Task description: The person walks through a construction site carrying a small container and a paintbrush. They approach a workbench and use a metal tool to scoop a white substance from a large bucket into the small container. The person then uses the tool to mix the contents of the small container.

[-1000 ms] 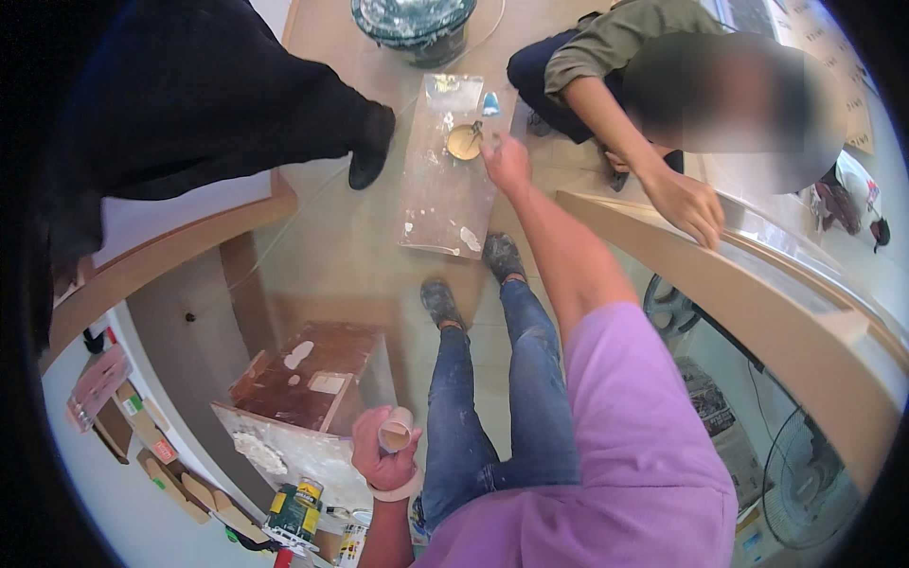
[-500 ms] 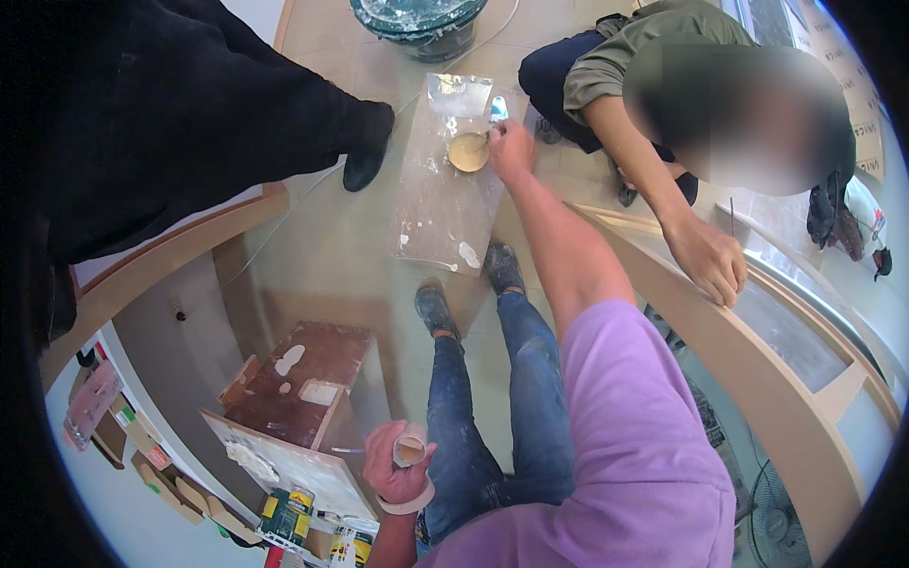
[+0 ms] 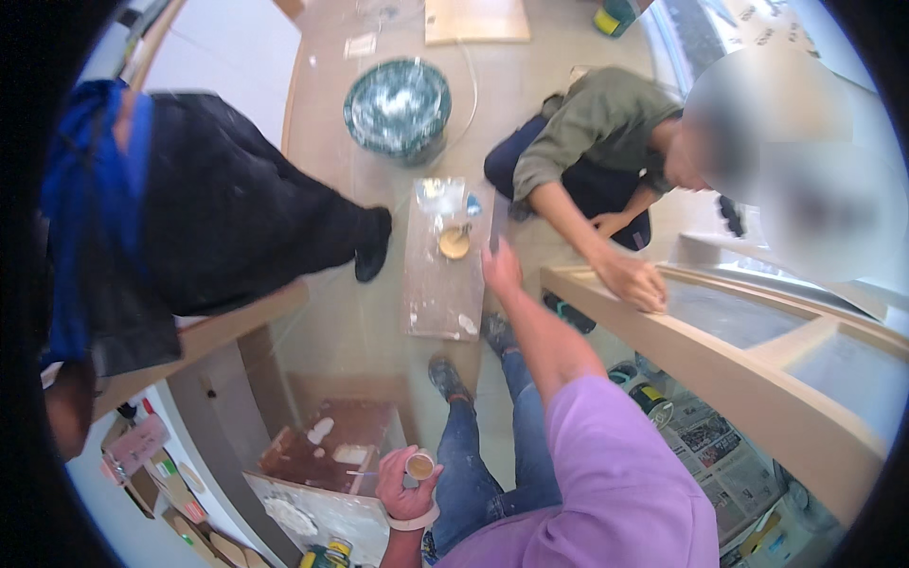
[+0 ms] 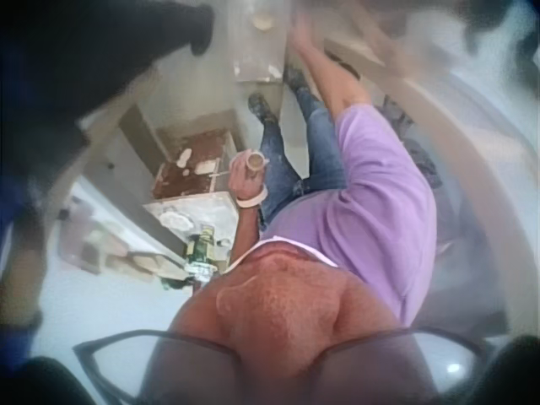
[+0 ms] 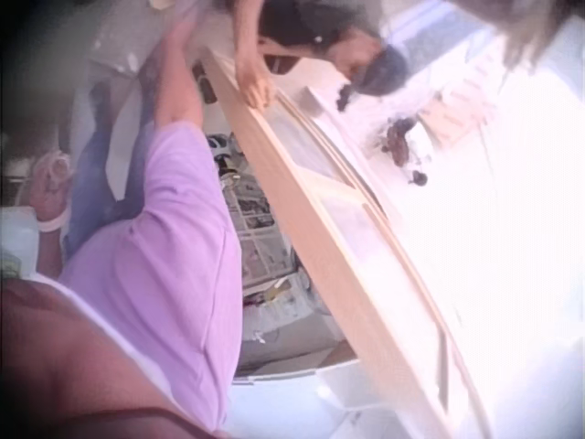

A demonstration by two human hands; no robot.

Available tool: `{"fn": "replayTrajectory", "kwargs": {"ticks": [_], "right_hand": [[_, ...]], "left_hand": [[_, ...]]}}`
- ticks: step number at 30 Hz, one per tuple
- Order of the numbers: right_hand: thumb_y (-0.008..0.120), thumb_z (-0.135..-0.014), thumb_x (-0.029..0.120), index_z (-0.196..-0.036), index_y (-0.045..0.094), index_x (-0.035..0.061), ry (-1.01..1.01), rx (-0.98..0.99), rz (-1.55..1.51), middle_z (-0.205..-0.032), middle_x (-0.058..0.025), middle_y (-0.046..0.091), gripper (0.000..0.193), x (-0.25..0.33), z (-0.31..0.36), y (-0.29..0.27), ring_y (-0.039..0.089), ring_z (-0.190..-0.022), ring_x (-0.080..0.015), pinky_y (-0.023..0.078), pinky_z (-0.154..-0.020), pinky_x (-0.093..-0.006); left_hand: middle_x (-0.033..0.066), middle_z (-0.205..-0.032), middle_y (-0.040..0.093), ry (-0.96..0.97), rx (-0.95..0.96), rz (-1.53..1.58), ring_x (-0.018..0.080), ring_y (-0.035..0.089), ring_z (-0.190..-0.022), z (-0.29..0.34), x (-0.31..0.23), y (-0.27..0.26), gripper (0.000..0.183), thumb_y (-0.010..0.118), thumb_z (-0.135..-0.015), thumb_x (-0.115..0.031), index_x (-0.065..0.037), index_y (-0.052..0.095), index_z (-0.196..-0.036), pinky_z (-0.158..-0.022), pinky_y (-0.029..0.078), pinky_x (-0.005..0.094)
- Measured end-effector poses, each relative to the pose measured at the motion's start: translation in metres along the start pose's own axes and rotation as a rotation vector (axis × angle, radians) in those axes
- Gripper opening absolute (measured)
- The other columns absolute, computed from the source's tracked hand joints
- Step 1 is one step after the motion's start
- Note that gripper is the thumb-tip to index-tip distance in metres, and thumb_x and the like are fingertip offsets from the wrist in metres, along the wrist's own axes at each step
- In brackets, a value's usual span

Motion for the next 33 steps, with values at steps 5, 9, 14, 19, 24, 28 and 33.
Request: {"fn": "replayTrajectory", "kwargs": {"ticks": [5,9,14,19,24,28,33], "right_hand": [[0.066,-0.1,0.048,-0.143,0.064,0.0035,0.113,0.217,0.258,-0.132,-0.0292,0.07,0.062,-0.028,0.109,-0.079,0.066,-0.125,-0.0457,0.053,-0.106,-0.0517],[0.066,-0.1,0.048,-0.134,0.072,0.0081,0.085,0.402,0.324,-0.127,-0.0248,0.073,0.053,0.009,0.133,-0.104,0.069,-0.121,-0.043,0.055,-0.104,-0.0503],[0.066,-0.1,0.045,-0.121,0.079,0.0104,0.04,0.475,0.25,-0.123,-0.0218,0.075,0.042,0.046,0.094,-0.106,0.07,-0.118,-0.0408,0.055,-0.103,-0.0486],[0.066,-0.099,0.042,-0.117,0.08,0.0071,0.011,0.547,0.163,-0.102,-0.0218,0.078,0.042,0.092,0.042,-0.145,0.077,-0.092,-0.0368,0.06,-0.09,-0.0461],[0.064,-0.099,0.039,-0.113,0.079,0.002,0.006,0.548,0.026,-0.087,-0.0207,0.077,0.042,0.123,0.007,-0.212,0.075,-0.066,-0.0284,0.061,-0.072,-0.0436],[0.061,-0.1,0.041,-0.117,0.078,0.0026,-0.091,0.468,-0.034,-0.095,-0.0206,0.078,0.045,0.137,-0.025,-0.238,0.075,-0.075,-0.0326,0.06,-0.077,-0.0465],[0.061,-0.1,0.048,-0.126,0.077,0.0085,-0.143,0.342,0.036,-0.125,-0.0181,0.076,0.05,0.162,-0.052,-0.26,0.071,-0.116,-0.0399,0.055,-0.101,-0.0477]], "left_hand": [[0.0156,-0.111,0.076,0.204,-0.009,-0.021,0.0376,0.072,-0.103,-0.053,-0.086,-0.059,0.054,0.097,-0.077,-0.025,-0.002,0.074,-0.119,-0.092,0.058,0.0464],[0.0155,-0.111,0.076,0.353,-0.023,0.058,0.0384,0.072,-0.103,-0.128,-0.155,-0.078,0.053,0.097,-0.076,-0.02,-0.002,0.074,-0.12,-0.091,0.058,0.0472],[0.0153,-0.11,0.077,0.452,-0.013,0.098,0.0355,0.073,-0.102,-0.232,-0.249,-0.066,0.053,0.098,-0.075,-0.017,-0.001,0.074,-0.12,-0.091,0.058,0.0449],[0.014,-0.119,0.075,0.375,-0.044,0.224,0.0221,0.071,-0.109,-0.315,-0.321,-0.056,0.048,0.095,-0.083,-0.018,0.004,0.073,-0.119,-0.099,0.055,0.0372],[0.0134,-0.122,0.073,0.402,-0.032,0.336,0.0218,0.069,-0.114,-0.376,-0.382,-0.064,0.049,0.091,-0.084,-0.006,0.006,0.069,-0.127,-0.105,0.052,0.0377],[0.0095,-0.119,0.074,0.415,-0.093,0.412,0.0173,0.069,-0.107,-0.423,-0.402,-0.064,0.051,0.094,-0.084,-0.011,0.003,0.071,-0.127,-0.096,0.054,0.0329],[0.0091,-0.112,0.076,0.391,-0.044,0.406,0.0181,0.07,-0.105,-0.506,-0.421,-0.035,0.049,0.093,-0.084,-0.01,0.002,0.072,-0.127,-0.097,0.054,0.0336]]}}
Point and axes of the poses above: each hand's wrist, its own z-axis away from the middle knuckle, its own y-axis out of the palm, x = y × z, the point moved 10 cm from there along -z, towards the middle knuckle
